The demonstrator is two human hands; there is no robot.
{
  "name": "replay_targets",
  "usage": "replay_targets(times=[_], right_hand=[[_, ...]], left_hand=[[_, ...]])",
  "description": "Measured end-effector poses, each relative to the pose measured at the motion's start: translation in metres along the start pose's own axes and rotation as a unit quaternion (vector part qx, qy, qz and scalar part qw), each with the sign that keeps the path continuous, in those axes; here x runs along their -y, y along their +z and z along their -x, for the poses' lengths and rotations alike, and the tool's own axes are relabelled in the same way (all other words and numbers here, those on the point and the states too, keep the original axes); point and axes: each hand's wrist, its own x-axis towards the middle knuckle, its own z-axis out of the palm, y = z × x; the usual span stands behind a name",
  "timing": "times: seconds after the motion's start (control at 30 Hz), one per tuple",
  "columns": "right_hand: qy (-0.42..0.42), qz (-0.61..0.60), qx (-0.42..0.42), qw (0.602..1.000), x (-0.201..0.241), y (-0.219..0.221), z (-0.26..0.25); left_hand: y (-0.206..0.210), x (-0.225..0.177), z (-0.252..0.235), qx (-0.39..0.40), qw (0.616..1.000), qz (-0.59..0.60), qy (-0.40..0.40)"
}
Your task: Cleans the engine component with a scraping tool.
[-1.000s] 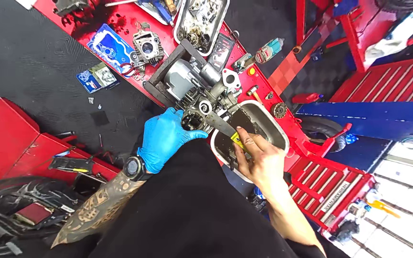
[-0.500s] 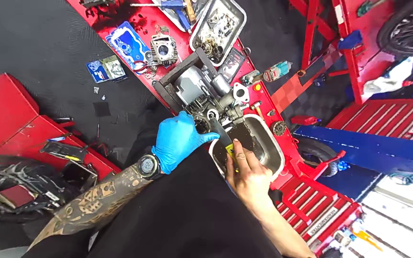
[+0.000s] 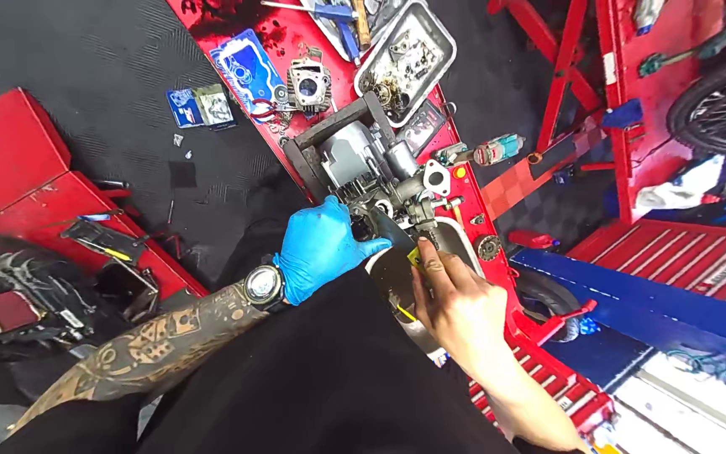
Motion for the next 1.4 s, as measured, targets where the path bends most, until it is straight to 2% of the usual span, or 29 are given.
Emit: replay_targets(times=[0.33,0.83,1.03,1.2,1.4], right_hand=[[-0.051,0.024,0.087,0.995,-0.008,-0.032,-0.030],[-0.125,0.080,0.150,0.977,-0.010,-0.060,-0.080],[-0.139,0.100,0.174,0.970,0.004,-0.076,-0.102],[-0.152,0.071,0.195,0.966,-0.006,-0.079,-0.116],[-0.144,0.040,0.197,0.969,-0.023,-0.059,-0.120]], left_hand=[[0.003,-0.001,-0.002,-0.012,0.999,0.026,-0.021],[0.003,-0.001,-0.008,-0.014,0.999,0.032,-0.027],[0.002,0.000,-0.009,-0.002,0.998,0.051,-0.028],[0.001,0.000,-0.011,0.006,0.998,0.061,-0.033],[-0.006,-0.001,-0.017,0.012,0.998,0.059,-0.026]])
